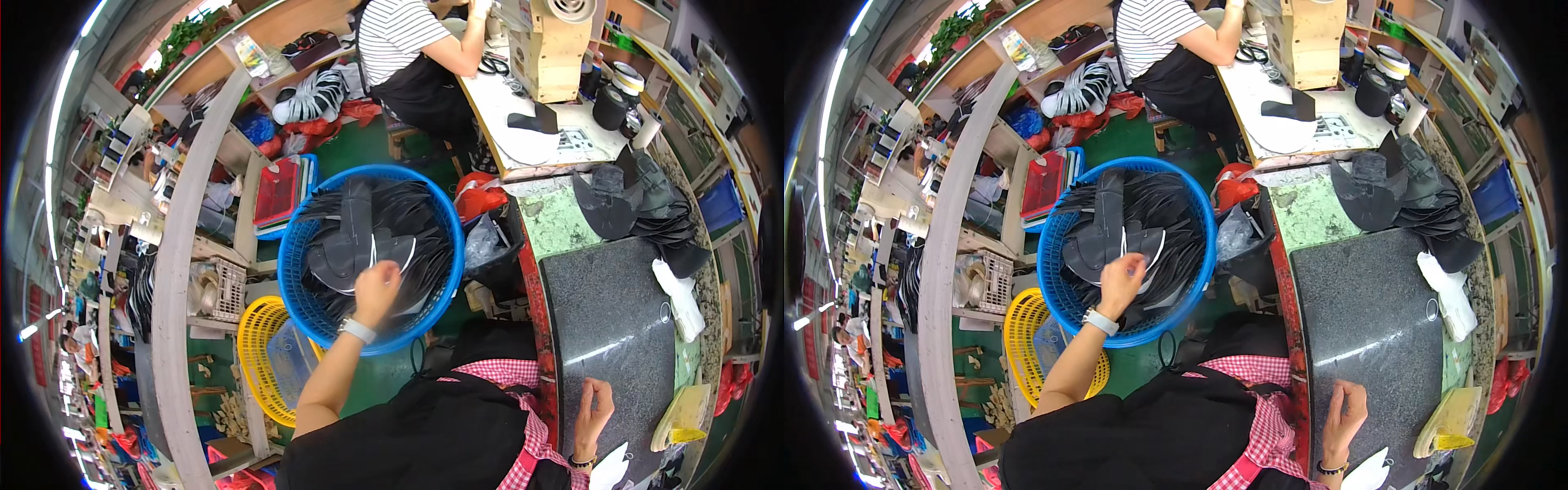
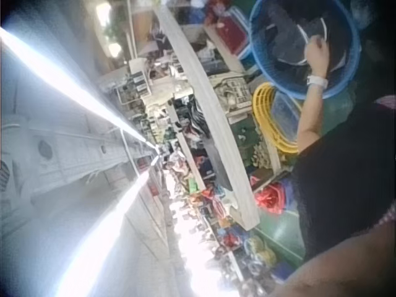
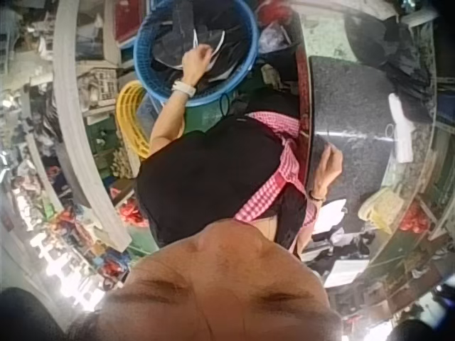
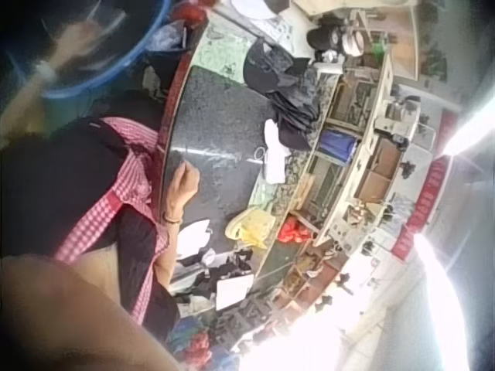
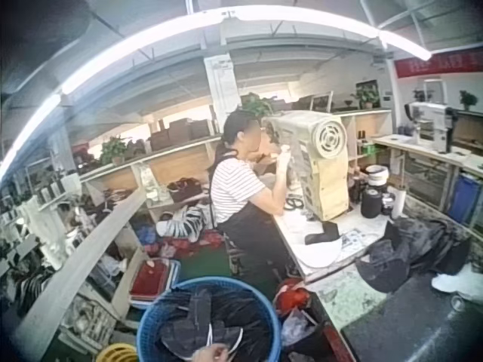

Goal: The person sorts and stacks shoe upper parts by hand, then places them into plastic baskets and sorting bins for storage.

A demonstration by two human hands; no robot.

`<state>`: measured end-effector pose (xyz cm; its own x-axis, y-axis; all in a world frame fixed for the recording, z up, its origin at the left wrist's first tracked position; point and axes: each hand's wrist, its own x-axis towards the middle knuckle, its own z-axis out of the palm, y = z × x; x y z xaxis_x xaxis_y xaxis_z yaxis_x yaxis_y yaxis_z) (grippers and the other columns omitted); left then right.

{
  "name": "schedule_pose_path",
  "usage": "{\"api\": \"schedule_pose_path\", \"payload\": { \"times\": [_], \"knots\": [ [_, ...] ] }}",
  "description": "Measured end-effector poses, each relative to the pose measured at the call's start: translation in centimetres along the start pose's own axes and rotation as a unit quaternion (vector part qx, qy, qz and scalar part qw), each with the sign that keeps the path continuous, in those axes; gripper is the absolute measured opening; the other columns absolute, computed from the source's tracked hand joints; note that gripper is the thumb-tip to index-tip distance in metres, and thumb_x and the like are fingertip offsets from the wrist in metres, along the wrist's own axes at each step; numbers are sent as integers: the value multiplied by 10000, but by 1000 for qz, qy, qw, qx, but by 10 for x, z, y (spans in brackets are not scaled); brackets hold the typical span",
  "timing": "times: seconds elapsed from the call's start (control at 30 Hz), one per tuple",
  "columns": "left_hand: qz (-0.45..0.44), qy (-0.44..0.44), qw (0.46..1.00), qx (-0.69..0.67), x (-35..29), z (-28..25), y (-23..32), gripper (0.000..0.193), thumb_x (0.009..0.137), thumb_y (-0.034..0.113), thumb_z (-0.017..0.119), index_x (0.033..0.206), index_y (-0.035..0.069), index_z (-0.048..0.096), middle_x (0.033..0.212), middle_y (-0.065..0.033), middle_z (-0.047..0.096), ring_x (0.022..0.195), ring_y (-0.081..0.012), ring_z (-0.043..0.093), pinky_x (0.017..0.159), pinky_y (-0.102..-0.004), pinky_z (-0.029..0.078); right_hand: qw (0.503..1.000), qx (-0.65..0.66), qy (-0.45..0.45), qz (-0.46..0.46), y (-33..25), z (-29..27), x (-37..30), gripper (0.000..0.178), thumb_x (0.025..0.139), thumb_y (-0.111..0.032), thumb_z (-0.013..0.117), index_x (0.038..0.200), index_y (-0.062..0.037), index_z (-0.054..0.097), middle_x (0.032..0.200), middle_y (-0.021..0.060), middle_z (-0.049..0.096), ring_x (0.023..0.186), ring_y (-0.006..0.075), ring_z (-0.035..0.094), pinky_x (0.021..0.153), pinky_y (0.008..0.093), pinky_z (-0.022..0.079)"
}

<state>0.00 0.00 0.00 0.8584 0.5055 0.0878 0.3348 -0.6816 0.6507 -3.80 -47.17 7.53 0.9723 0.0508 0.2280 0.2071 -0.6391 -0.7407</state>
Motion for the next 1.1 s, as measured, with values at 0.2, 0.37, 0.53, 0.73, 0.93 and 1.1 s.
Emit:
{"api": "schedule_pose_path", "payload": {
  "times": [0.2,0.37,0.53,0.73,0.93,1.1],
  "knots": [
    [-47,199,973,106,96,-28,-77,703,753,344,703,1219,-127,464,1199,-321,532,1102,-424,540,951,-422,434,999,-2,7,38,-2,13,-22,84,903,-24,543,859,28,593,810,117,597,735,224,574,701,317,453],
    [-228,57,972,18,168,-40,-109,989,635,557,780,1232,-159,451,1273,-327,497,1192,-381,518,990,-381,423,999,-18,17,38,1,15,-26,80,898,-23,547,856,21,598,793,114,601,734,211,583,684,317,455],
    [-262,-28,961,-82,179,-43,-94,626,660,216,845,1108,-113,557,1045,-198,652,912,-248,665,789,-333,536,998,-8,-13,59,-13,9,-13,63,879,-33,577,871,19,612,795,111,614,760,214,596,711,325,463],
    [215,-99,957,-167,68,-71,138,563,686,261,765,1156,19,575,992,-143,666,889,-255,664,783,-358,508,894,393,-204,61,-72,27,66,493,875,-263,646,1227,57,518,1260,141,569,1216,216,502,1027,325,365],
    [443,-300,739,-409,21,9,346,614,715,108,762,1257,0,494,1096,-178,607,1017,-205,599,894,-333,444,883,464,71,4,-130,-20,155,379,945,-102,533,1305,-3,464,1231,97,567,1129,199,548,994,335,410],
    [402,-302,676,-539,56,57,434,616,791,47,698,1338,72,414,1200,-63,507,1132,-199,486,921,-363,429,951,-34,253,-177,-146,-88,207,266,837,-113,678,1050,0,565,862,119,615,783,196,605,716,313,474]
  ]
}}
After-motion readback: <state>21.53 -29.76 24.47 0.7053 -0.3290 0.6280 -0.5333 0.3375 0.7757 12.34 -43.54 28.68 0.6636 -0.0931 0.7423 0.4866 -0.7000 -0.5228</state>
